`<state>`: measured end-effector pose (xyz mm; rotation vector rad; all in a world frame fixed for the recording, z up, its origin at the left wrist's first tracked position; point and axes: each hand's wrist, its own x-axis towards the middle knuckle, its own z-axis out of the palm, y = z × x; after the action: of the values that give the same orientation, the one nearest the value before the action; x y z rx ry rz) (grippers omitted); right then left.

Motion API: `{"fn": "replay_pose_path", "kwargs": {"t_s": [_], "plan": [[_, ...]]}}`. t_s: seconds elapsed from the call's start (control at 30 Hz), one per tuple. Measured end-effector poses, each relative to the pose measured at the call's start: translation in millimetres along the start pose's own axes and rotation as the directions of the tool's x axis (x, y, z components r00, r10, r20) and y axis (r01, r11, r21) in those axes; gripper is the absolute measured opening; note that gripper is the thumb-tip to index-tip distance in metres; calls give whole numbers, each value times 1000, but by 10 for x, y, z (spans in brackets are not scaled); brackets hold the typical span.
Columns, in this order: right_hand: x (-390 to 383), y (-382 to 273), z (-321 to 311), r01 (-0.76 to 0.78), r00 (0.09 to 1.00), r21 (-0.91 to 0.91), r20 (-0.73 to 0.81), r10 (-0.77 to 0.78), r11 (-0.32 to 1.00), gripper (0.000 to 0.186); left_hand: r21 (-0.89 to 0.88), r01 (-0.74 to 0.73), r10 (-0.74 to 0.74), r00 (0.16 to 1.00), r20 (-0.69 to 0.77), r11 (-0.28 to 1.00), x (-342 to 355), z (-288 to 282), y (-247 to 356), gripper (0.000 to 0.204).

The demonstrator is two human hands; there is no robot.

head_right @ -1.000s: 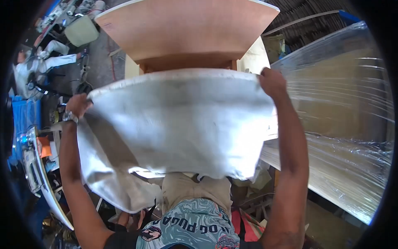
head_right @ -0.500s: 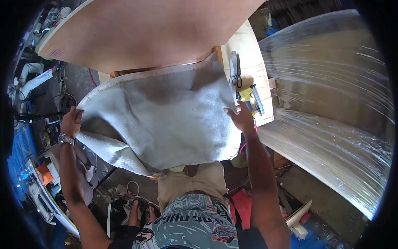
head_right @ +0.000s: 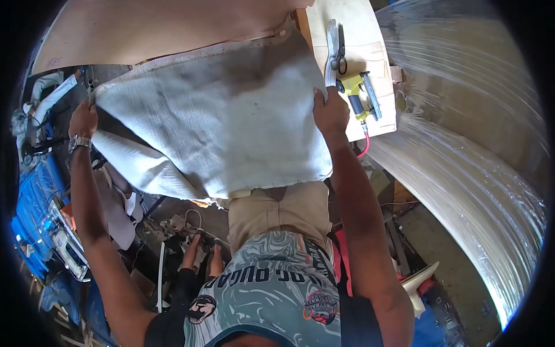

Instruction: Attaching fabric to a wooden chair frame using a pneumatic staple gun and trimming excess with scissors.

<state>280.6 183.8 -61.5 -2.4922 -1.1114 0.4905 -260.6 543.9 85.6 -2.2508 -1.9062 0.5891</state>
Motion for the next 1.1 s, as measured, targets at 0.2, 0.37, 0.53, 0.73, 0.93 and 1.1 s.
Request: {"fn": "replay_pose_path", "kwargs": {"t_s": [0.2, 0.37, 0.53, 0.73, 0.93, 1.1], "plan": [[-103, 67, 11, -65, 997, -49, 39, 67, 997, 41, -143, -469, 350, 799, -489, 872, -670, 194, 910, 42], [51, -79, -82, -21, 997, -50, 72, 24, 999, 43, -180, -798, 633, 573, -521, 575, -954, 456, 2141, 32], [661, -427, -161, 215, 976, -32, -11, -215, 976, 47, -361, -589, 590, 799, -121, 723, -191, 517, 2631, 34], [890, -905, -118, 397, 913, 36, -116, -391, 917, 16, -454, -661, 612, 742, -275, 597, 69, 956, 3156, 49], [507, -797, -284, 620, 772, 118, -271, -576, 776, 9, -389, -602, 445, 789, -423, 698, 126, 1313, 3459, 44], [839, -679, -247, 373, 903, 116, -272, -331, 921, 15, -401, -595, 360, 773, -522, 696, 204, 1376, 3472, 32]]}}
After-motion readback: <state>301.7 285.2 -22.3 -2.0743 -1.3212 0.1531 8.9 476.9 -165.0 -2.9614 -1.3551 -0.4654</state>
